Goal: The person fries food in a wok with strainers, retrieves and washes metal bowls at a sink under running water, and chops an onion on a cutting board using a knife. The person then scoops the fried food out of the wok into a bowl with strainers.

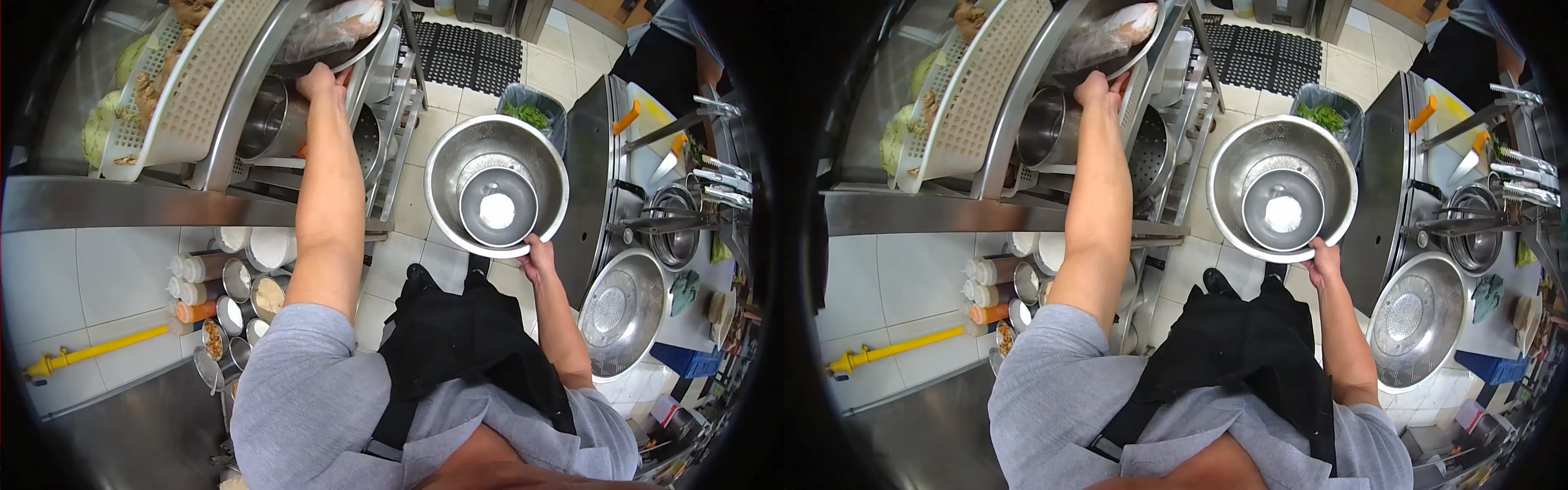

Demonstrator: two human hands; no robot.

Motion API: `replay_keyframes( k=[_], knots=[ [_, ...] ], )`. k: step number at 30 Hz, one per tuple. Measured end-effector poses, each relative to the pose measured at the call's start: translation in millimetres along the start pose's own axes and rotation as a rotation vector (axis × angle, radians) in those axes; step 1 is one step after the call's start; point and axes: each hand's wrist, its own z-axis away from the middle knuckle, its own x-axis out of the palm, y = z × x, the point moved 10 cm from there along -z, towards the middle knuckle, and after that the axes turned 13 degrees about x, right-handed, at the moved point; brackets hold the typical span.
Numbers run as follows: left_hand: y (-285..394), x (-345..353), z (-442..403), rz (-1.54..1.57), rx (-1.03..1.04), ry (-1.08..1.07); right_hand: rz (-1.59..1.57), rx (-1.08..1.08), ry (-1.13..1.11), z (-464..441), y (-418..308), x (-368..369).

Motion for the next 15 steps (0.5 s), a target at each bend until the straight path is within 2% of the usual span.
replay_keyframes(
  k=[1, 2, 3, 6, 9, 10, 12, 13, 14, 15],
  knots=[
    [8, 8, 11, 0.024, 0.021, -0.091, 0.019, 0.008, 0.007, -3, 0, -3],
    [14, 7, 22, -0.008, 0.051, -0.060, 0.024, 0.010, 0.000, -5, 0, -5],
    [21, 13, 34, -0.042, 0.070, -0.183, 0.025, 0.012, -0.003, -7, 0, -7],
    [20, 16, 87, -0.149, -0.029, -0.380, -0.077, -0.037, -0.009, -1, -6, -9],
    [-9, -6, 140, -0.255, -0.150, -0.534, -0.081, -0.053, 0.120, -8, -11, -36],
    [-8, -15, 166, -0.193, -0.135, -0.479, -0.088, -0.061, 0.140, -3, -15, -40],
    [-30, -52, 187, -0.321, -0.131, -0.504, -0.025, -0.113, 0.229, 8, -32, -49],
    [-39, -67, 198, -0.337, -0.166, -0.547, -0.029, -0.119, 0.242, 12, -37, -54],
    [-48, -84, 207, -0.283, -0.172, -0.502, -0.028, -0.133, 0.266, 16, -41, -59],
    [-54, -104, 216, -0.418, -0.275, -0.568, -0.024, -0.145, 0.285, 17, -46, -64]
  ],
)
